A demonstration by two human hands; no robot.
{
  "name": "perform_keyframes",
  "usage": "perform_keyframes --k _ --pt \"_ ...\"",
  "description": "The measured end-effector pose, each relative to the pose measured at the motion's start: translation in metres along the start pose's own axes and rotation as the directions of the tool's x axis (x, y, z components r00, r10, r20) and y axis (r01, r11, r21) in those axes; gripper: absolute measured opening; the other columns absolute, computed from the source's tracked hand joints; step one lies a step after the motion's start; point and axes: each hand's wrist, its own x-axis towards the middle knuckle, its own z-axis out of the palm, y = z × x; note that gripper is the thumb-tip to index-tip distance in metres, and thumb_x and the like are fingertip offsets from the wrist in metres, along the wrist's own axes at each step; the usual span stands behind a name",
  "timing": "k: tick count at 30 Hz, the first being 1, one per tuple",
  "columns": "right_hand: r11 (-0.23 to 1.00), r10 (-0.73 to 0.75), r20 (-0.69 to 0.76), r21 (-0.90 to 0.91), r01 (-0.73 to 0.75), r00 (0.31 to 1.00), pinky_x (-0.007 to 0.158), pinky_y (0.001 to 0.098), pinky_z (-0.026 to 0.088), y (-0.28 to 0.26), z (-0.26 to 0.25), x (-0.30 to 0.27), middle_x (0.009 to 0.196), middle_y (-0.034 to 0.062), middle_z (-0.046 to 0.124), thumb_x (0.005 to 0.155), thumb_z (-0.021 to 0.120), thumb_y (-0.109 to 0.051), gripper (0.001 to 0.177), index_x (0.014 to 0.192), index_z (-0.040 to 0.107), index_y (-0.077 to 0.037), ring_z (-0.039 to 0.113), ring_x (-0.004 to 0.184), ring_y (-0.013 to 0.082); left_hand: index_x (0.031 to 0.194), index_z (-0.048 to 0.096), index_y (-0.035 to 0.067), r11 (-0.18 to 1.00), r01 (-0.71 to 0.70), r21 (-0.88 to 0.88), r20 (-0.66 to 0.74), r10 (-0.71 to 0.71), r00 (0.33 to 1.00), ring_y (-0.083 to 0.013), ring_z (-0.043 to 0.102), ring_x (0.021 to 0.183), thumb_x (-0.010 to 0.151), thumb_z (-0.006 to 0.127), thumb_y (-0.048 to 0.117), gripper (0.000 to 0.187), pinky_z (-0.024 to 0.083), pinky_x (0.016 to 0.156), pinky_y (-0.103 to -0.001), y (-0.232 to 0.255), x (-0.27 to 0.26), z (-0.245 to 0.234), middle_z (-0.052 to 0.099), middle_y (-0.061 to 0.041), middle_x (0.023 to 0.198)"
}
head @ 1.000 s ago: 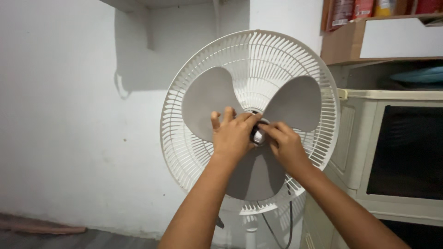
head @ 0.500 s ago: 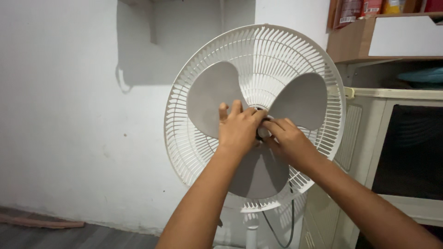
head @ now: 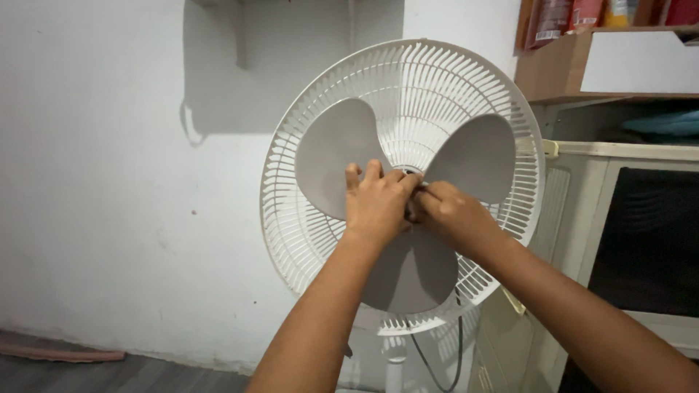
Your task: The person assembles a white electric fan by hand. They attach the front grille, mount the fan blade onto the motor shaft, secure it with a nut, and then attach the rear grille to complete the assembly.
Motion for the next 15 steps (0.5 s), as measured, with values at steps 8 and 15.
perform_keyframes --k 8,15 --pt "0.915 0.075 0.002 -0.397 -0.068 0.997 0.048 0.0387 0.051 -0.0004 0.0084 0.0063 0.069 0.0029 0.066 0.083 0.074 -0.036 0.024 0.076 0.069 -0.013 0.066 0.061 0.0224 0.123 0.067 0.033 1.000 -0.013 -0.005 -0.026 0.012 1.000 -0.0223 0.054 0.121 0.054 0.095 0.036 0.074 0.027 0.106 -0.056 -0.0009 0.0000 0.0032 0.070 0.008 0.115" --pt "0.924 0.294 0.100 -0.282 -0.257 0.950 0.052 0.0452 0.052 -0.0032 0.0044 0.0065 0.070 0.0055 0.068 0.096 0.066 -0.036 0.029 0.077 0.068 -0.014 0.067 0.061 0.0289 0.122 0.067 0.032 1.000 -0.009 -0.017 -0.052 0.008 0.999 -0.0233 0.054 0.121 0.054 0.095 0.039 0.074 0.028 0.104 -0.056 0.0000 -0.0012 0.0002 0.070 0.007 0.114"
